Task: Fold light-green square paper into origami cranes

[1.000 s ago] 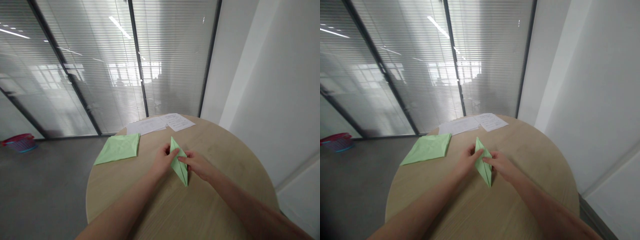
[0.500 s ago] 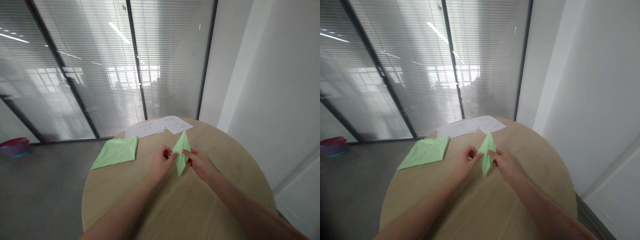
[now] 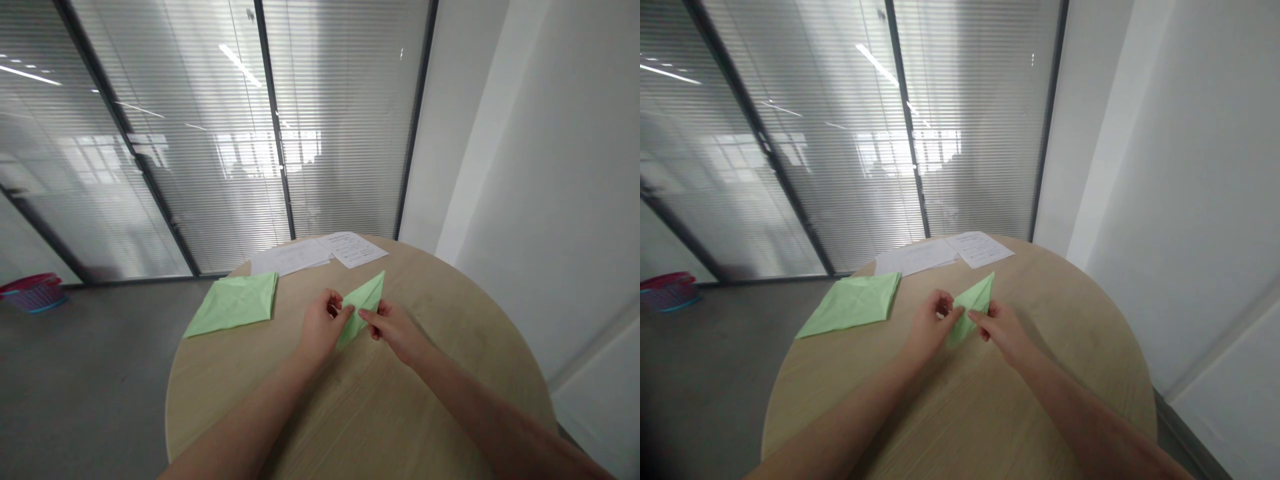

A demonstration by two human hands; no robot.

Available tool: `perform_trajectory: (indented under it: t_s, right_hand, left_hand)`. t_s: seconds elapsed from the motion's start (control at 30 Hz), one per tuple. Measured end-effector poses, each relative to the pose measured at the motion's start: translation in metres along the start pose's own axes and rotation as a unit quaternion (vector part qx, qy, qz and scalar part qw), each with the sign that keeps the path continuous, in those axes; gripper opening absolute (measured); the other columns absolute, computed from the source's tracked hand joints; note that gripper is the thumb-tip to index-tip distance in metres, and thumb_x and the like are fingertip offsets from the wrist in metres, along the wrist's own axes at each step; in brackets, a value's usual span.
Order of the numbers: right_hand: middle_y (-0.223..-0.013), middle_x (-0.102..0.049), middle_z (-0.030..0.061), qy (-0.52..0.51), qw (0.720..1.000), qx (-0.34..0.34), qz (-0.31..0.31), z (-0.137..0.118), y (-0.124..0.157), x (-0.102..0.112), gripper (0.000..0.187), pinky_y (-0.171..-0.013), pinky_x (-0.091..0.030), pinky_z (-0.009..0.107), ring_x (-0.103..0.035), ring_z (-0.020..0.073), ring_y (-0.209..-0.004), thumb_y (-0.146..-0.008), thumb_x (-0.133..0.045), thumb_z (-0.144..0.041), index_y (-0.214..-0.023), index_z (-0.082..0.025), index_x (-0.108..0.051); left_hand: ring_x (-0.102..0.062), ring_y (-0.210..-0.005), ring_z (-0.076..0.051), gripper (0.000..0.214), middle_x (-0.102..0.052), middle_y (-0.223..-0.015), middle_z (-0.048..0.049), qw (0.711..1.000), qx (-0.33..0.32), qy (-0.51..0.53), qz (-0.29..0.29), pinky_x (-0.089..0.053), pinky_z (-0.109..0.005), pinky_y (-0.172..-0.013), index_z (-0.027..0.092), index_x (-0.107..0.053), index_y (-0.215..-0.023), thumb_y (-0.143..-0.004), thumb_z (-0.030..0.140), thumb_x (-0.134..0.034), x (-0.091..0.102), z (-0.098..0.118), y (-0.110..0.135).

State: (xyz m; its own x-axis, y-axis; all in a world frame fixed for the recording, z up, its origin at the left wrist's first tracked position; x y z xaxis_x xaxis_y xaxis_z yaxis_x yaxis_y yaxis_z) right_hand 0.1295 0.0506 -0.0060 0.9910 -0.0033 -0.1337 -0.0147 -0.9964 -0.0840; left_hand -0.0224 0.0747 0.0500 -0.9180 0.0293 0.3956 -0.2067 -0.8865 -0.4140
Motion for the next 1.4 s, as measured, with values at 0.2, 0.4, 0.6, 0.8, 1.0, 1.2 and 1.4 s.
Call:
perform_trajectory:
  t_s: [0.2,0.4,0.6,0.8,1.0,1.2,1.4]
  right_hand:
    - [-0.055,-0.057,-0.0005,0.047,0.999,-0.012,0.013,0.001,0.002,0.0,0.037,-0.047,-0.034,0.028,-0.046,0.0136,-0.048,-0.071,-0.08,-0.055,-0.072,-0.022,-0.064]
    - [-0.056,-0.058,-0.0007,0.057,0.998,-0.027,0.023,0.003,0.002,0.002,0.033,-0.041,-0.027,0.027,-0.042,0.0119,-0.043,-0.072,-0.08,-0.052,-0.074,-0.023,-0.065]
    - [-0.055,-0.057,-0.0009,0.057,0.998,-0.022,0.022,0.002,0.003,0.001,0.032,-0.039,-0.027,0.026,-0.042,0.0121,-0.043,-0.072,-0.08,-0.052,-0.074,-0.023,-0.066]
    - [-0.059,-0.06,0.0013,0.055,0.998,-0.019,0.009,0.003,0.003,-0.002,0.032,-0.04,-0.032,0.027,-0.045,0.0133,-0.045,-0.073,-0.079,-0.052,-0.075,-0.022,-0.068]
    - [-0.058,-0.061,0.0014,0.078,0.997,-0.019,0.018,0.002,0.003,0.001,0.032,-0.039,-0.03,0.026,-0.044,0.0125,-0.043,-0.072,-0.079,-0.052,-0.072,-0.022,-0.067]
    - [-0.047,-0.052,-0.0023,0.097,0.994,-0.012,0.037,0.005,0.001,0.009,0.036,-0.042,-0.034,0.027,-0.044,0.0131,-0.042,-0.077,-0.073,-0.055,-0.066,-0.022,-0.062]
    - [-0.047,-0.047,-0.0044,0.101,0.994,-0.006,0.037,0.001,0.0,0.008,0.031,-0.043,-0.033,0.025,-0.042,0.0123,-0.043,-0.078,-0.07,-0.051,-0.07,-0.021,-0.063]
  left_hand:
    - [-0.059,-0.068,-0.016,0.02,-0.063,-0.08,-0.0001,1.0,0.001,0.004,0.012,-0.043,-0.028,-0.063,0.02,-0.065,-0.096,-0.078,0.03,-0.069,0.002,0.0,0.001]
    - [-0.06,-0.07,-0.017,0.01,-0.065,-0.077,-0.0011,1.0,0.0,0.021,0.017,-0.044,-0.028,-0.066,0.02,-0.067,-0.084,-0.077,0.027,-0.068,0.002,-0.005,-0.002]
    - [-0.06,-0.069,-0.017,0.01,-0.065,-0.075,-0.0007,0.999,-0.002,0.021,0.024,-0.045,-0.029,-0.066,0.02,-0.066,-0.083,-0.078,0.028,-0.068,0.003,-0.006,-0.003]
    - [-0.061,-0.069,-0.017,0.01,-0.067,-0.077,-0.0018,0.999,0.013,0.024,0.022,-0.045,-0.029,-0.065,0.02,-0.067,-0.084,-0.078,0.028,-0.068,0.003,-0.007,-0.002]
    - [-0.061,-0.071,-0.018,0.01,-0.069,-0.077,-0.0025,0.999,0.019,0.024,0.026,-0.046,-0.03,-0.068,0.02,-0.069,-0.081,-0.078,0.029,-0.069,0.005,-0.009,-0.004]
    - [-0.061,-0.08,-0.019,0.009,-0.067,-0.083,-0.004,0.999,-0.003,0.05,-0.004,-0.049,-0.027,-0.066,0.019,-0.072,-0.078,-0.077,0.029,-0.072,-0.002,-0.004,-0.002]
    - [-0.064,-0.087,-0.019,0.022,-0.065,-0.109,-0.0095,0.993,-0.019,0.108,-0.052,-0.052,-0.027,-0.065,0.018,-0.075,-0.081,-0.088,0.037,-0.066,-0.014,-0.001,0.001]
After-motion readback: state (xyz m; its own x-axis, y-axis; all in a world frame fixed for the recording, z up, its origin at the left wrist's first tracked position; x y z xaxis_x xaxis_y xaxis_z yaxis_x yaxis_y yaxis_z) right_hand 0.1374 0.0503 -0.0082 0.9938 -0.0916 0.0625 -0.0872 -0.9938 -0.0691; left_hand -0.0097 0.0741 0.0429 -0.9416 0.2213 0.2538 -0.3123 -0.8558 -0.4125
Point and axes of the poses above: each hand's wrist, its own y-axis away from the middle knuckle, its own x-axis out of the back of the hand, z = x × y, the point moved 9 cm from there along -y, towards the middle knuckle
